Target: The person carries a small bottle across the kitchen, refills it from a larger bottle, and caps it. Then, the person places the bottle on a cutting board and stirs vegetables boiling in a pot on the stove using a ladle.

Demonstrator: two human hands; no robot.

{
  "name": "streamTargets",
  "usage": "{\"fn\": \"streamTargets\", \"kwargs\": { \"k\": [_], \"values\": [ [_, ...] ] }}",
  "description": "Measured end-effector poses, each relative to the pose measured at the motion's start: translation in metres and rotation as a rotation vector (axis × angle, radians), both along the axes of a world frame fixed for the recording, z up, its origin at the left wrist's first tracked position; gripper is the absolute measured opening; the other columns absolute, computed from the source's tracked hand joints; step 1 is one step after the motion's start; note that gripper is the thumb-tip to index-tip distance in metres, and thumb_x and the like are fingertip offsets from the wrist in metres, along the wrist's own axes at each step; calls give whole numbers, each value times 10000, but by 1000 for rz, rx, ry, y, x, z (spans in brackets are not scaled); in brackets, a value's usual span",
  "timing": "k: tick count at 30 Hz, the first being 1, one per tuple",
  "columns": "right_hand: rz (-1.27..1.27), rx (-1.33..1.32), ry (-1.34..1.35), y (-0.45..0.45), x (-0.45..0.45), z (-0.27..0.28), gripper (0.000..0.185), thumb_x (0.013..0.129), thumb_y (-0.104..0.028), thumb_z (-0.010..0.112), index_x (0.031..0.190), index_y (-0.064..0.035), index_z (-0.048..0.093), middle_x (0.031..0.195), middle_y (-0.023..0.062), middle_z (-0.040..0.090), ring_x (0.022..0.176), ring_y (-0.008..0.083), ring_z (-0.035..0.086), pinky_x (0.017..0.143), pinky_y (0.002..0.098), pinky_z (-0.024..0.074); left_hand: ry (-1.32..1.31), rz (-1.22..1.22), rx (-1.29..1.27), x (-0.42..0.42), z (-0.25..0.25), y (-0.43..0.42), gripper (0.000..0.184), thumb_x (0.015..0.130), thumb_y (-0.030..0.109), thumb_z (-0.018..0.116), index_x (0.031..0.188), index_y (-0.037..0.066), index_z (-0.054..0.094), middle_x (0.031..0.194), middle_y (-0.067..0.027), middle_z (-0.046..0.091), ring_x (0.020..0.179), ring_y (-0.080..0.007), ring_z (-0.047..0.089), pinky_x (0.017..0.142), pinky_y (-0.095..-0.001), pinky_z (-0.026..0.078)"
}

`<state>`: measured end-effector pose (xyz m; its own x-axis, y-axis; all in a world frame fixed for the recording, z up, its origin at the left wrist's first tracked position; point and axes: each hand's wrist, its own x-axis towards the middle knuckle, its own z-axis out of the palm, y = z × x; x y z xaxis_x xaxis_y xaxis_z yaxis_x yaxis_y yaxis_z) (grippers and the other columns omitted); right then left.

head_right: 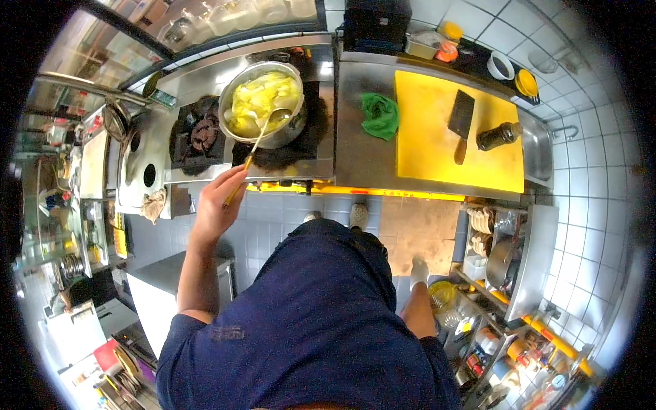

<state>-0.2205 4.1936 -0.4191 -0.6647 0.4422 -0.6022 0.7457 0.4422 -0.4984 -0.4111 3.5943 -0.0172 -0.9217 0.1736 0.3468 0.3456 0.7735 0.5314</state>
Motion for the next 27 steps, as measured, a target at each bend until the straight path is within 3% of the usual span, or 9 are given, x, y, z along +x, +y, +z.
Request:
{"fn": "streamTargets", "kwargs": {
  "k": [5, 11, 14, 17, 27],
  "values": [
    [62, 89, -54, 8, 1, 1, 486, 948, -397, 648, 1241, -12, 694, 1274, 228, 701, 1203, 377, 650, 1009, 455, 502, 32, 32, -31, 0, -13, -3, 303, 855, -23, 749, 1156, -22, 707, 1188, -224, 716, 1000, -394, 730, 846, -424, 611],
    [-30, 5, 1, 16, 1, -12, 485, 957, -398, 612, 1226, -5, 701, 1261, 253, 695, 1218, 403, 635, 1008, 461, 500, 79, 142, -102, 0, -16, -25, 251, 891, -3, 733, 1140, -25, 712, 1185, -222, 716, 1001, -390, 730, 853, -432, 606],
    [165, 82, -3, 16, -2, -20, 492, 944, -391, 630, 1233, 1, 701, 1262, 249, 700, 1215, 394, 641, 1013, 462, 499, 99, 187, -152, -3, -15, -30, 225, 910, 15, 725, 1132, -18, 720, 1177, -212, 723, 1009, -379, 731, 862, -426, 604],
    [12, 39, -26, 5, -6, -7, 505, 938, -405, 649, 1248, -10, 699, 1273, 236, 701, 1220, 389, 642, 1022, 464, 498, 160, 242, -223, -5, -16, -38, 217, 915, 30, 726, 1129, -9, 728, 1170, -207, 726, 1012, -371, 732, 861, -420, 604],
    [156, 141, -19, 10, 4, -3, 499, 950, -418, 647, 1245, -19, 705, 1276, 237, 697, 1232, 376, 639, 1032, 460, 498, 97, 261, -156, -12, -23, -44, 222, 935, 48, 710, 1149, -12, 720, 1174, -208, 724, 1013, -388, 725, 872, -429, 596]
  ]
}}
